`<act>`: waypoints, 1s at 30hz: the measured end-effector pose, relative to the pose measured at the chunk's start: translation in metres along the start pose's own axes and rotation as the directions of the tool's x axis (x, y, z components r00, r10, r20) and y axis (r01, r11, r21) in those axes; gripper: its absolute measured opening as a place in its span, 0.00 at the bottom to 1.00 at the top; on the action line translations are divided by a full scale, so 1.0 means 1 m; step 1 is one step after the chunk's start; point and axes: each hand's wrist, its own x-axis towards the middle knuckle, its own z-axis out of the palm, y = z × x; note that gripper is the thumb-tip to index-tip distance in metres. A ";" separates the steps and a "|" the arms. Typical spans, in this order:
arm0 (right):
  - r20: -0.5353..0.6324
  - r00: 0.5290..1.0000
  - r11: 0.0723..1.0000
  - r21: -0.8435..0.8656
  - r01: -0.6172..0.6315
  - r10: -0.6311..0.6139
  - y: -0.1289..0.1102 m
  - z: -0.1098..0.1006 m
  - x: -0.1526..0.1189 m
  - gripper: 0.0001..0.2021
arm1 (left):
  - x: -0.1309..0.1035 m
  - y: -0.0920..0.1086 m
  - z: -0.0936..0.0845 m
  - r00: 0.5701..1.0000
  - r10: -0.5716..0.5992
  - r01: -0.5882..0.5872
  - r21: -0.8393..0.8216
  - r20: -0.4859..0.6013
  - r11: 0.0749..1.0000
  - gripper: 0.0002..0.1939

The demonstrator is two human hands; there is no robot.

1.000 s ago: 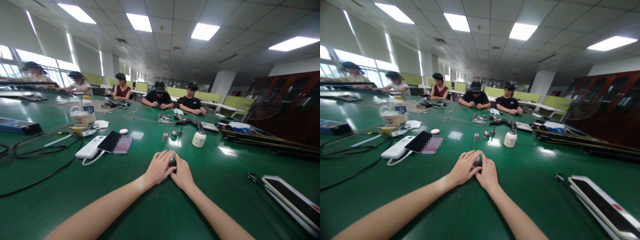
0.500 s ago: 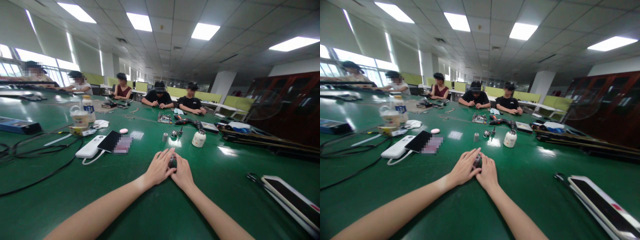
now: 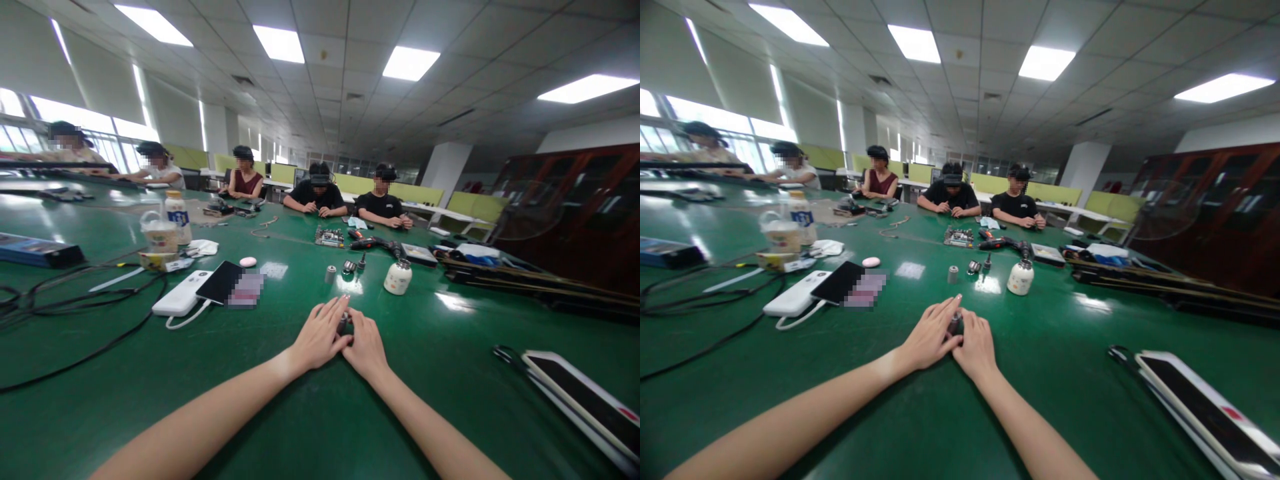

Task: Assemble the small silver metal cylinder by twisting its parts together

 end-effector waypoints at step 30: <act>0.189 0.975 0.992 0.070 0.102 -0.113 0.001 -0.001 -0.001 0.35 | -0.002 0.003 -0.005 0.965 -0.246 0.255 -0.110 0.089 0.961 0.20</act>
